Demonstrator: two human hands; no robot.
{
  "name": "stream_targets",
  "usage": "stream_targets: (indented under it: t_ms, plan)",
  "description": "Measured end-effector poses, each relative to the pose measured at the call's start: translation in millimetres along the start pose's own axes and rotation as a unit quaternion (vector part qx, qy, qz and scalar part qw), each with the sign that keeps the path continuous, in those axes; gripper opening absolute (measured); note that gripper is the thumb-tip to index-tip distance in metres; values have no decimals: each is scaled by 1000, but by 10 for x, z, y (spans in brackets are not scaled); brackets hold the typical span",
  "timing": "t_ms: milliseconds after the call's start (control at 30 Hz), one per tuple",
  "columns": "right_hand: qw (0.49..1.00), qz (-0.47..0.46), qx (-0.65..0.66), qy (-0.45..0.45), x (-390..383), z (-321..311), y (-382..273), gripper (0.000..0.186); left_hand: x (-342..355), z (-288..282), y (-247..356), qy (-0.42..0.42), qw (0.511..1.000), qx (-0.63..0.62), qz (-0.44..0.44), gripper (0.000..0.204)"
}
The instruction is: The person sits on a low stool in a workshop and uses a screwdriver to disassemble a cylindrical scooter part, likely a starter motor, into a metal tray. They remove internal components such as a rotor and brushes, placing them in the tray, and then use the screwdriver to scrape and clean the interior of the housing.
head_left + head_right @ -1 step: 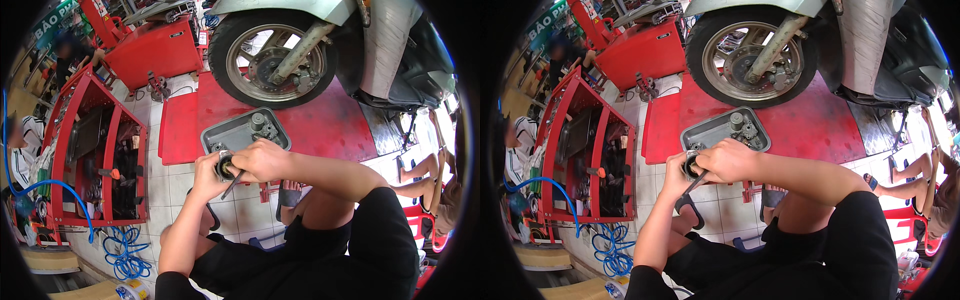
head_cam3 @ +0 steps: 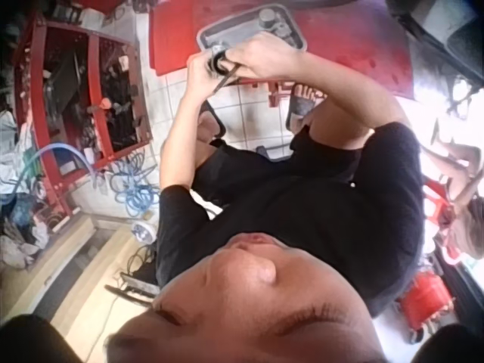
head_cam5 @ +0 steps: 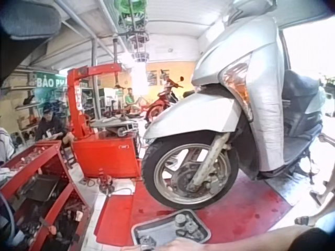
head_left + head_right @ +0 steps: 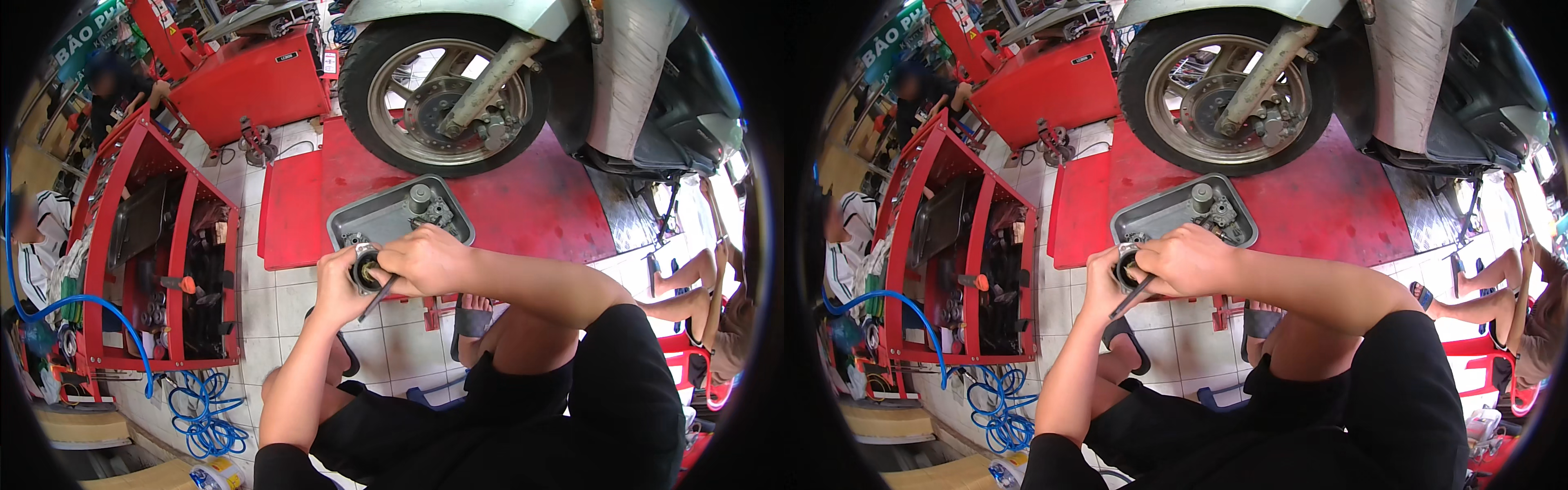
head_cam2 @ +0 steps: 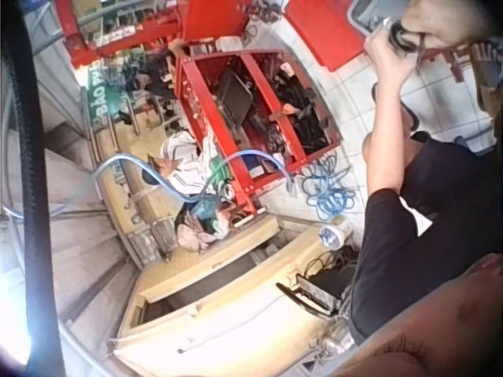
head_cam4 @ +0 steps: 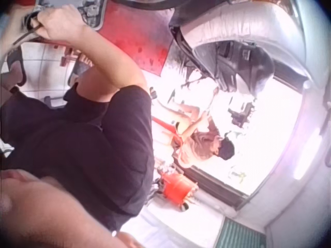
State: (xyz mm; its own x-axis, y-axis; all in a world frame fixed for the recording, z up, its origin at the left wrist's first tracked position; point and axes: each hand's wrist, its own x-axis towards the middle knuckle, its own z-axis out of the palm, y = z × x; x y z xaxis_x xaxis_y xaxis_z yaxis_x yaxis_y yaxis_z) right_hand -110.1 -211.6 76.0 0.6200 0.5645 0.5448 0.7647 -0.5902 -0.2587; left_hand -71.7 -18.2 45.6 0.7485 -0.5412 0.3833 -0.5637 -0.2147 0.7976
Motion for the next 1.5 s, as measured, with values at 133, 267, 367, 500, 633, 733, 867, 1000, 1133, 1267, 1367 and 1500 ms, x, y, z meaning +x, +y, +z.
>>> stream_targets:
  t_ms: [133, 267, 367, 500, 633, 733, 867, 1000, 1133, 1267, 1367, 1500]
  plan:
    - [999, 12, -30, 44, 38, 20, -62, 28, 10, 34, -48, 61, 998, 17, 22, 36]
    - [999, -3, -48, 26, -37, 89, -96, 29, 35, 7, -12, 83, 992, 65, 77, 36]
    - [998, 26, -55, -9, -19, 91, -116, 31, 7, 1, -7, 96, 993, 49, 50, 36]
    - [998, 56, -42, -9, 33, 115, -173, 30, -60, 95, -40, 143, 989, 5, 31, 34]
    - [998, 57, -24, -13, -21, 122, -148, 28, -119, 186, -26, 158, 987, 15, 11, 32]
    - [997, 74, -27, -24, 24, 129, -128, 28, -60, 150, 14, 157, 988, 8, 3, 32]
    - [989, 142, -13, -33, 126, 82, -53, 34, 7, 55, 58, 150, 987, 16, -57, 33]
    - [965, 242, 98, 24, 277, 71, 155, 37, 96, -107, -361, 232, 946, -183, -137, 30]
    - [913, 393, 70, -79, 80, 272, 635, 40, 155, -370, -678, 381, 799, -364, -290, 25]
    - [869, 447, 11, -212, -260, 767, 1112, 38, 152, -475, -806, 427, 702, -439, -364, 25]
    - [872, 421, -3, -248, -263, 973, 1190, 38, 142, -499, -752, 428, 689, -458, -363, 25]
    - [879, 399, 24, -258, -125, 1177, 1157, 43, 142, -485, -772, 428, 714, -431, -347, 23]
